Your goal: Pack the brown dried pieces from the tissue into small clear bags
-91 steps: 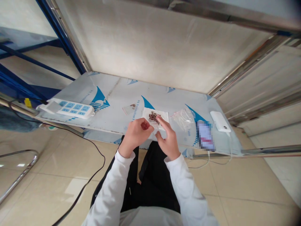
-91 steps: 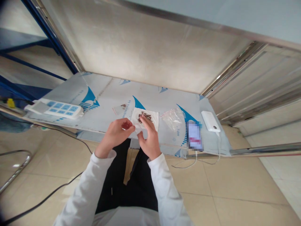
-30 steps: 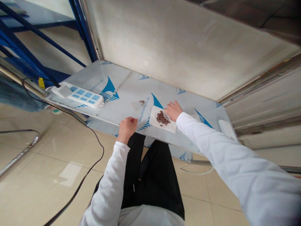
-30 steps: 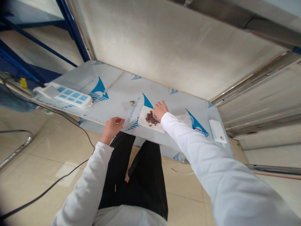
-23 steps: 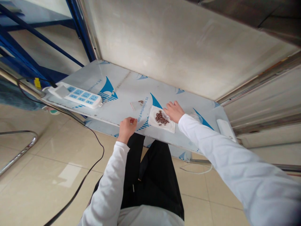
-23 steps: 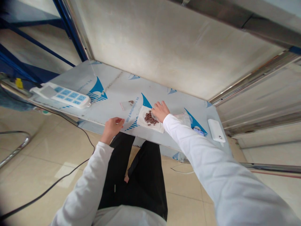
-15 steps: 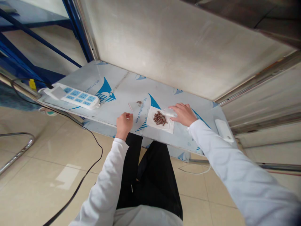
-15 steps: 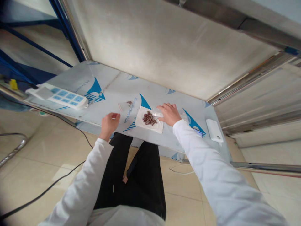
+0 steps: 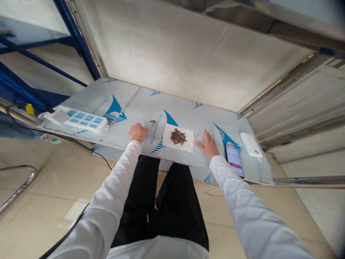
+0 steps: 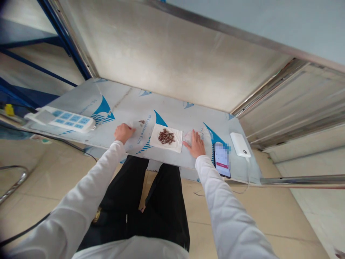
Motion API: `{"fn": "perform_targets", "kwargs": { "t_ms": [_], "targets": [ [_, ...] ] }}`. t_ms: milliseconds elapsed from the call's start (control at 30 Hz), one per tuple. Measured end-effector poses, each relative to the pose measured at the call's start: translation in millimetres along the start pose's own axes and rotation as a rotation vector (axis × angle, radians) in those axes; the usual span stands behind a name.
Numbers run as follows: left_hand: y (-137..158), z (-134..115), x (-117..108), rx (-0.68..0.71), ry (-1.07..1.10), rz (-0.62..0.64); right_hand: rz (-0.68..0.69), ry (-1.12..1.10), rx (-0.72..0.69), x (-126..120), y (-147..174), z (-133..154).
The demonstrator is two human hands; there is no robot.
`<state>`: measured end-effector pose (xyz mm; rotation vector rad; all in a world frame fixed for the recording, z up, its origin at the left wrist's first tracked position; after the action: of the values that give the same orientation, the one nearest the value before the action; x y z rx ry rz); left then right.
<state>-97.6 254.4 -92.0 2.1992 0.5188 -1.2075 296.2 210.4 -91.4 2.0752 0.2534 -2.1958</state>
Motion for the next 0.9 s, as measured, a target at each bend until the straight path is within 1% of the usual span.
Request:
{"fn": "perform_targets", "kwargs": {
  "t_ms": [100,267,333,433,467,533,600,700,767,800,900],
  "targets": [
    [2.8,7.1,-8.6,-0.004,0.067,-0.024,0.029,0.002,0.032,11.3,6.2,1.1],
    [16.6,16.2,-33.4,0.024,0.184,-0.106,0.018,0.027,0.139,12.9,9.0,-3.6],
    [26.9,18.2,-45.7,0.048,0.284,-0.15,0.022,0.04,0.162,12.4,8.2,-3.0],
    [47.9,19.9,-59.8,0.095,0.52,-0.179,0.029,0.022,0.184,11.2,7.5,-1.8],
    [55.6,20.3,-61.2,0.105,0.609,-0.158,0.033,0.007,0.189,10.6,7.6,-1.9],
    [70.7,19.8,-58.6,0.113,0.799,-0.063,0.025,-0.022,0.205,7.0,8.3,-3.7],
    [85.0,16.4,-50.7,0.101,0.968,0.085,-0.002,-0.036,0.222,-0.6,9.5,-6.0],
    [103.3,8.6,-37.8,0.048,1.117,0.284,-0.112,-0.042,0.212,-24.0,12.3,-0.8],
    [112.8,1.8,-31.5,0.02,1.173,0.368,-0.23,-0.087,0.182,-47.0,16.2,14.3],
    [117.1,-2.3,-28.7,0.013,1.198,0.402,-0.308,-0.139,0.154,-60.7,19.0,26.3],
    [130.9,-17.5,-20.3,0.02,1.245,0.505,-0.529,-0.428,0.003,-99.6,27.1,77.0]
  ]
}}
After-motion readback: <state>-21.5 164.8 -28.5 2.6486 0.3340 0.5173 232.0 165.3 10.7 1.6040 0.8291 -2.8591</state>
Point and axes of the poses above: each hand's wrist, its own y-axis away from the middle knuckle, its own x-axis out of the palm, z = x × y, the point moved 9 cm from there along -y, towards the middle knuckle, and after that the axes turned 12 degrees about -x, right-handed, at the moved point
